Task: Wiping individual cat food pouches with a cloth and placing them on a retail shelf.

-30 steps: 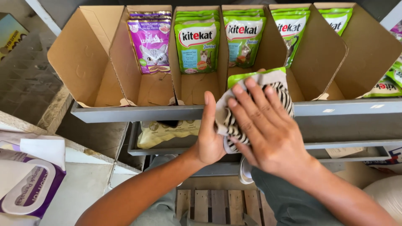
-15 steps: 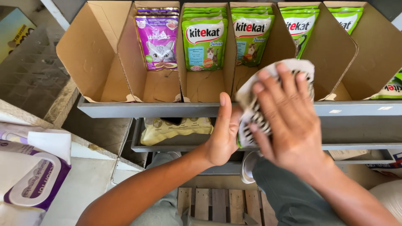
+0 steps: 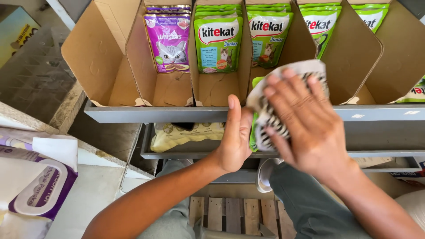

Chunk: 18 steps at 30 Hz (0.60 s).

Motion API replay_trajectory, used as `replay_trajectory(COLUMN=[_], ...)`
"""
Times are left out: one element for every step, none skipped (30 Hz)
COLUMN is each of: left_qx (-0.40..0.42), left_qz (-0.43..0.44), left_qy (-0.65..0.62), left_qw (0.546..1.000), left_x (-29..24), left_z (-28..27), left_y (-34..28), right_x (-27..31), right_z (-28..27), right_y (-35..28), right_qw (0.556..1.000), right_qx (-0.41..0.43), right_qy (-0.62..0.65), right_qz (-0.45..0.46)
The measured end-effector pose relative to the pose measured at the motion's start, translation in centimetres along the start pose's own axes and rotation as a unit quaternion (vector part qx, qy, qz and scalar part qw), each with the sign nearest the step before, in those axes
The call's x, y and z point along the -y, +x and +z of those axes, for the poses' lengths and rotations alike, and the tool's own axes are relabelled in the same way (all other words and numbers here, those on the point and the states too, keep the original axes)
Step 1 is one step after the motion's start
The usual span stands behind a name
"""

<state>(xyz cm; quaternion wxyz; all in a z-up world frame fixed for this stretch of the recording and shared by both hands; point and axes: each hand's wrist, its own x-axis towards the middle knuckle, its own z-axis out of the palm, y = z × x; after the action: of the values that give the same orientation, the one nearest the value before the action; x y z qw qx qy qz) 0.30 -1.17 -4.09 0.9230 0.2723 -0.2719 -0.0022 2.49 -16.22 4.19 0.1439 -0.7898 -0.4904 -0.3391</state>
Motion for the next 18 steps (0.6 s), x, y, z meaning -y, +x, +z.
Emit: replay_trajectory(left_qx=[0.0,-0.009,-0.018,-0.018,-0.034,-0.049,-0.049,-0.014,0.021,0.022,-0.007,-0.036,-0.036,-0.032,-0.029,-0.029,-0.006,0.017], left_qz=[0.0,-0.01,-0.017,-0.015,-0.009,-0.004,-0.006,0.018,0.044,0.043,0.034,0.025,0.029,0.047,0.064,0.066,0.069,0.072], left_qy=[0.001,0.023,0.045,0.046,0.034,0.022,0.022,0.004,-0.015,-0.016,-0.01,-0.005,-0.007,-0.044,-0.077,-0.077,-0.068,-0.059], left_qw=[1.0,1.0,0.999,0.999,0.999,0.999,0.999,1.0,0.999,0.999,0.999,0.999,0.999,0.997,0.995,0.994,0.995,0.996], left_x=[-0.4,-0.7,-1.0,-1.3,-1.5,-1.8,-1.4,-1.0,-0.7,-1.2,-1.7,-2.2,-1.6,-1.1,-0.7,-1.0,-1.2,-1.4], left_z=[0.5,1.0,1.4,1.3,1.2,1.0,0.6,0.1,-0.3,0.4,1.1,1.9,0.9,0.0,-1.0,-0.8,-0.7,-0.5], left_y=[0.2,0.3,0.6,0.7,0.6,0.6,0.5,0.4,0.3,0.6,0.9,1.2,0.9,0.6,0.1,0.3,0.4,0.5], right_x=[0.1,0.2,0.2,0.6,1.1,1.5,1.1,0.6,0.1,0.1,0.2,0.2,0.6,0.9,1.4,1.1,0.8,0.5], right_z=[0.1,0.3,0.4,0.3,0.3,0.2,0.5,0.8,1.0,1.0,0.9,0.8,0.7,0.6,0.7,0.7,0.7,0.7], right_y=[0.0,-0.1,-0.1,0.1,0.1,0.2,0.1,-0.1,-0.2,-0.1,0.0,0.1,0.0,0.0,0.0,0.1,0.2,0.2], right_qw=[1.0,1.0,1.0,1.0,0.999,0.996,0.996,0.999,1.0,1.0,1.0,1.0,1.0,1.0,0.998,0.997,0.999,1.0], right_qx=[-0.001,-0.008,-0.015,-0.016,0.015,0.044,0.044,0.021,-0.002,-0.002,-0.01,-0.018,-0.016,0.013,0.04,0.04,0.025,0.01], right_qy=[0.0,0.001,0.001,0.001,0.007,0.012,0.012,0.018,0.023,0.022,0.019,0.015,0.014,0.008,0.003,0.004,0.015,0.026], right_qz=[0.0,0.002,0.002,-0.001,-0.041,-0.082,-0.079,-0.045,-0.012,-0.011,0.003,0.017,0.014,-0.023,-0.058,-0.06,-0.031,-0.001])
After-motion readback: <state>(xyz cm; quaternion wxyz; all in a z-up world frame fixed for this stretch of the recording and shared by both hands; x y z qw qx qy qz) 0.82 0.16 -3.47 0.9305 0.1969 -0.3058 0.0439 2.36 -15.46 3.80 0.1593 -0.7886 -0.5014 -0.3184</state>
